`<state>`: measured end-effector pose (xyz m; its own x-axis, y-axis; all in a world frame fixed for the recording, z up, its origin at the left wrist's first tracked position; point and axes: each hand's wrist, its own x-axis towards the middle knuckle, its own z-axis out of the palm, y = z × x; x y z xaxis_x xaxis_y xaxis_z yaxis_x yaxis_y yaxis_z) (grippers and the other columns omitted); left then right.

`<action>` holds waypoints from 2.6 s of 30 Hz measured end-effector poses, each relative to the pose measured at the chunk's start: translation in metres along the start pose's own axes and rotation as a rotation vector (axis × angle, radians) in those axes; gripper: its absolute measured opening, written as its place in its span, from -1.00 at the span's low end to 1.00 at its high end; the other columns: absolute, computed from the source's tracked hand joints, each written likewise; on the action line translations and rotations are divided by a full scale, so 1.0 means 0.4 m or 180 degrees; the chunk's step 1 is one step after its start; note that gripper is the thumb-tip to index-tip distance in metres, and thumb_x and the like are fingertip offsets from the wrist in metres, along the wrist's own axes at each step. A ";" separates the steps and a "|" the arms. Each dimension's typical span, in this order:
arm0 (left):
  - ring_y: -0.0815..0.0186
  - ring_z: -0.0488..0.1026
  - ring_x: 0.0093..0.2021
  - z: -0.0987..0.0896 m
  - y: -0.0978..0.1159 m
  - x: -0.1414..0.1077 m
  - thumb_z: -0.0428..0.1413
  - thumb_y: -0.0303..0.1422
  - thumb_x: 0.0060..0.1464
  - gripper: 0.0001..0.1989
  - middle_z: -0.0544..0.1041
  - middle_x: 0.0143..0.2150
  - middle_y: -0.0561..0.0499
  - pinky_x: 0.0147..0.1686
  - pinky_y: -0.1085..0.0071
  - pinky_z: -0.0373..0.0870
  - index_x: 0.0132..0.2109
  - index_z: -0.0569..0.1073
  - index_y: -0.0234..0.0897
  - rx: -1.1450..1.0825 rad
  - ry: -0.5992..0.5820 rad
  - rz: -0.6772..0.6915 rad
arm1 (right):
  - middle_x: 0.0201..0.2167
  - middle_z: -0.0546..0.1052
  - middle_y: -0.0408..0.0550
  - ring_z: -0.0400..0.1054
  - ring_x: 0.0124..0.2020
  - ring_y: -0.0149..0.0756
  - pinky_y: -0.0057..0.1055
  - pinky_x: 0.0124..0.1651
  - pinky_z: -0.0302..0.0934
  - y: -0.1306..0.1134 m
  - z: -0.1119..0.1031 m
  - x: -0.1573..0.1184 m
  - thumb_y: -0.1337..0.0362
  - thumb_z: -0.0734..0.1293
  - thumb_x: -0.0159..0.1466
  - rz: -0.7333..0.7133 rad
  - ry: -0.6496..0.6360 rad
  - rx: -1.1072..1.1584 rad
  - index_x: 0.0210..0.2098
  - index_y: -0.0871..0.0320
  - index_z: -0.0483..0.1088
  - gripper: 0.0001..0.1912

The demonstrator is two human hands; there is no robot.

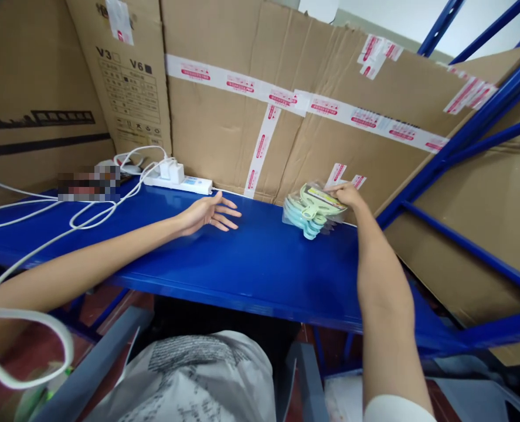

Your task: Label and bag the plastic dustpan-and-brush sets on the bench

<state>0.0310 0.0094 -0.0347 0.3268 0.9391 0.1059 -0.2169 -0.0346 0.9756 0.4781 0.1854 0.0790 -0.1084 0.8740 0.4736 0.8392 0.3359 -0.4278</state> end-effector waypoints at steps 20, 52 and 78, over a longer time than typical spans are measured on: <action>0.02 0.74 -0.26 0.004 0.003 -0.005 0.03 0.07 0.43 -0.47 0.71 -0.03 -0.36 -0.38 0.27 0.65 -0.01 0.50 -0.38 0.0279 0.0025 -0.0253 | 0.09 0.63 0.29 0.50 0.17 0.13 0.01 0.26 0.33 -0.184 0.097 -0.277 0.07 0.12 0.56 -0.0944 -0.0443 -0.1553 0.19 0.29 0.52 -0.47; 0.15 0.54 -0.35 -0.049 -0.087 0.114 0.00 -0.38 0.29 -0.74 0.61 -0.35 0.00 -0.30 0.33 0.30 0.04 0.51 -0.19 0.4861 -0.0333 0.1126 | 0.57 0.14 0.04 -0.10 0.61 -0.02 0.15 0.60 -0.12 -0.224 0.377 -0.360 0.02 0.16 0.57 -0.2257 -0.1644 0.0010 0.51 0.06 0.24 -0.41; 0.01 0.64 0.07 -0.008 -0.057 0.044 -0.13 -0.32 0.46 -0.54 0.62 0.22 -0.22 0.02 0.23 0.49 0.37 0.41 -0.20 0.5219 -0.1109 0.1499 | 0.35 0.47 0.13 0.38 0.38 0.07 0.05 0.43 0.28 -0.257 0.328 -0.413 0.07 0.17 0.57 -0.2501 -0.1220 -0.0743 0.33 0.14 0.49 -0.50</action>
<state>0.0386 0.0279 -0.0556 0.7289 0.6440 0.2323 0.6630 -0.7486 -0.0049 0.3397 0.0525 -0.0562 -0.8309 0.4939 0.2564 0.5306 0.8420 0.0976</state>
